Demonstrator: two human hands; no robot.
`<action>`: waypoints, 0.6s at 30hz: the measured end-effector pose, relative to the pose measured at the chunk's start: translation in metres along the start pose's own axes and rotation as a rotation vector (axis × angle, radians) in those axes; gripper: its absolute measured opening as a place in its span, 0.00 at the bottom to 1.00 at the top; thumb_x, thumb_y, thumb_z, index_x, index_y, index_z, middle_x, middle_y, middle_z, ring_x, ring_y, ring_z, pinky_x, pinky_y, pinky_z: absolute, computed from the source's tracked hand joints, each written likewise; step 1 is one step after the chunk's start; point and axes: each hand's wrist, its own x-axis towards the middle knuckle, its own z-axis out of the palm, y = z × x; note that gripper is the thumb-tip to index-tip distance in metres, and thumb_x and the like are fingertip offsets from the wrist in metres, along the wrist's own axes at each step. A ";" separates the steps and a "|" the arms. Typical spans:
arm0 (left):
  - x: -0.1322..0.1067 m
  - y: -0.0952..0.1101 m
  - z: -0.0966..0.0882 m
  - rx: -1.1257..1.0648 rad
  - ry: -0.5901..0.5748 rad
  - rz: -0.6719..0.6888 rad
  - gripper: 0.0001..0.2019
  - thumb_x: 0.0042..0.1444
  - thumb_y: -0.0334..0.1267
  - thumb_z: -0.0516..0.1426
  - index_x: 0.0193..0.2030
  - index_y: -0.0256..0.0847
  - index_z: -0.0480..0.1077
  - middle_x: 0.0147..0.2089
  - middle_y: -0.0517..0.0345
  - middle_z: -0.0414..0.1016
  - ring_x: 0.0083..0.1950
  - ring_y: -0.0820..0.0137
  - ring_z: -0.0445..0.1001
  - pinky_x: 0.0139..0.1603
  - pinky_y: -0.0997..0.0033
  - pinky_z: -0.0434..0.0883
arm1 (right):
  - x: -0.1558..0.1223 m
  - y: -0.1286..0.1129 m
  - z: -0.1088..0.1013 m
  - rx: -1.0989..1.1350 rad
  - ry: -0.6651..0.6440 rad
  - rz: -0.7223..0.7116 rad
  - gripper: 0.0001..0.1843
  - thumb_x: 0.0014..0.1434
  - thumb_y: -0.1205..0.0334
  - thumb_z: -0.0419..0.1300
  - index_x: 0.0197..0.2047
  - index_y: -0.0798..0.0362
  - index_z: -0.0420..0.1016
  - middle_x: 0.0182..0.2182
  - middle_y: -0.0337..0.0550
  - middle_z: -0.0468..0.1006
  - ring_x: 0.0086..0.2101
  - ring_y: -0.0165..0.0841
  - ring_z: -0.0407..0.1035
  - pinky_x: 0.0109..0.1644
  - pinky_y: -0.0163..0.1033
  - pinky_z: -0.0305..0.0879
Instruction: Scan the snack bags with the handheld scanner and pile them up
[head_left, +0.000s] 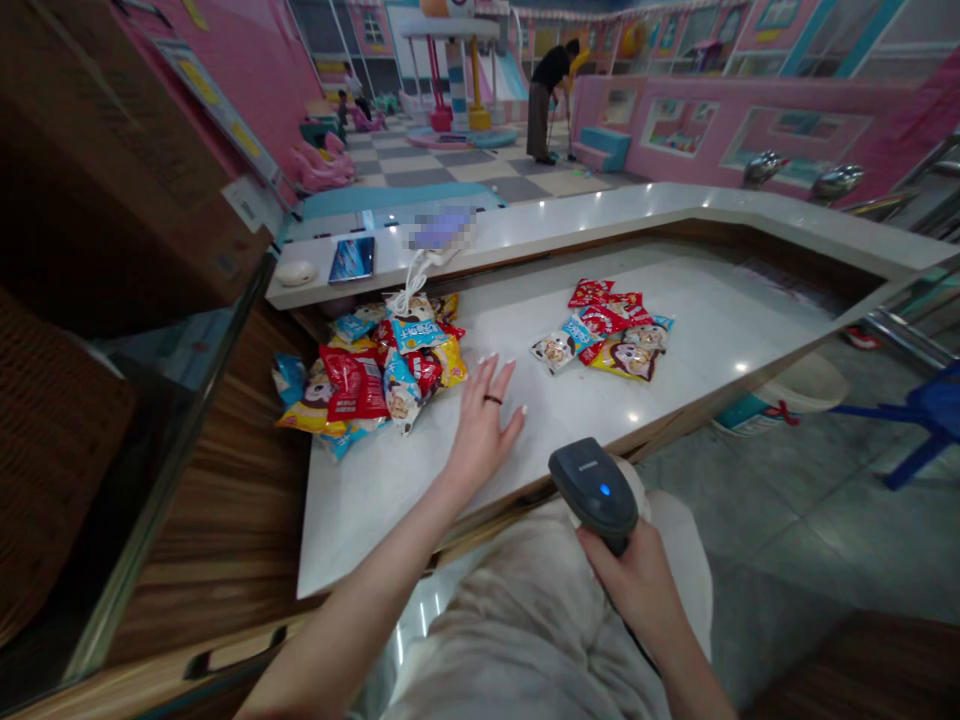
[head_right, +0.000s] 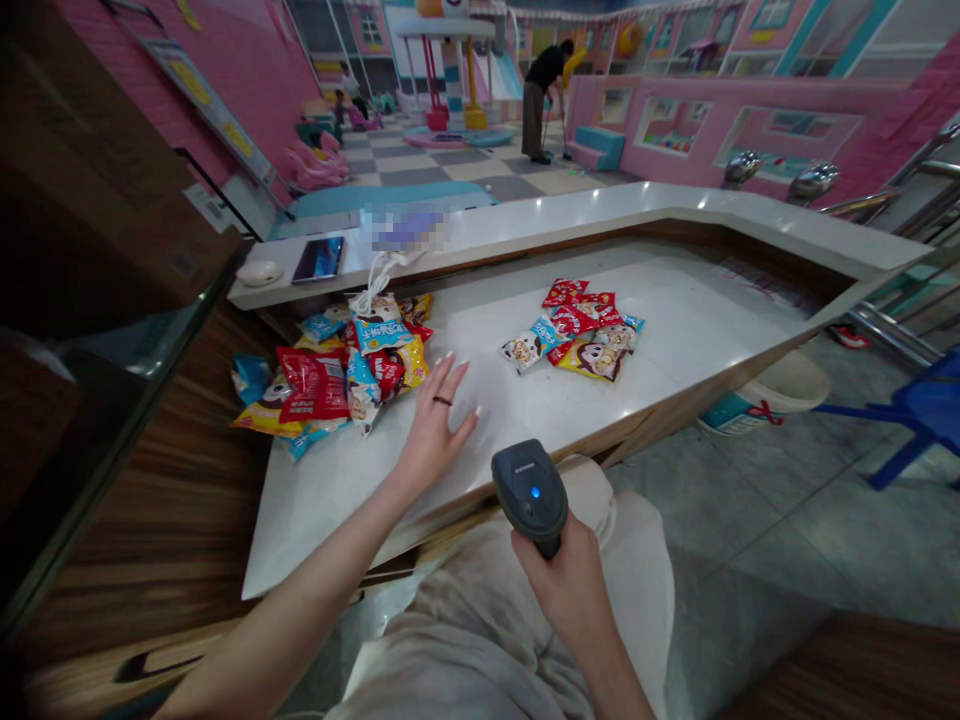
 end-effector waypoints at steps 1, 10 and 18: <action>-0.013 -0.008 -0.015 0.048 0.069 -0.042 0.33 0.64 0.38 0.53 0.74 0.45 0.47 0.77 0.45 0.45 0.77 0.58 0.45 0.75 0.48 0.48 | 0.000 0.000 0.001 0.007 -0.012 -0.005 0.11 0.55 0.57 0.60 0.30 0.56 0.78 0.23 0.42 0.80 0.25 0.37 0.73 0.30 0.36 0.69; -0.043 -0.065 -0.070 0.514 0.134 -0.409 0.37 0.62 0.45 0.55 0.73 0.31 0.50 0.77 0.36 0.42 0.78 0.49 0.36 0.72 0.38 0.26 | -0.003 -0.011 0.003 0.017 -0.040 -0.050 0.10 0.55 0.58 0.60 0.30 0.56 0.78 0.23 0.42 0.80 0.26 0.38 0.74 0.31 0.35 0.69; -0.044 -0.053 -0.064 -0.050 0.268 -0.332 0.28 0.61 0.38 0.57 0.68 0.40 0.61 0.68 0.46 0.66 0.73 0.55 0.56 0.76 0.46 0.34 | -0.008 -0.012 -0.002 0.010 0.006 -0.042 0.10 0.55 0.58 0.60 0.30 0.56 0.78 0.24 0.42 0.81 0.26 0.37 0.73 0.31 0.36 0.69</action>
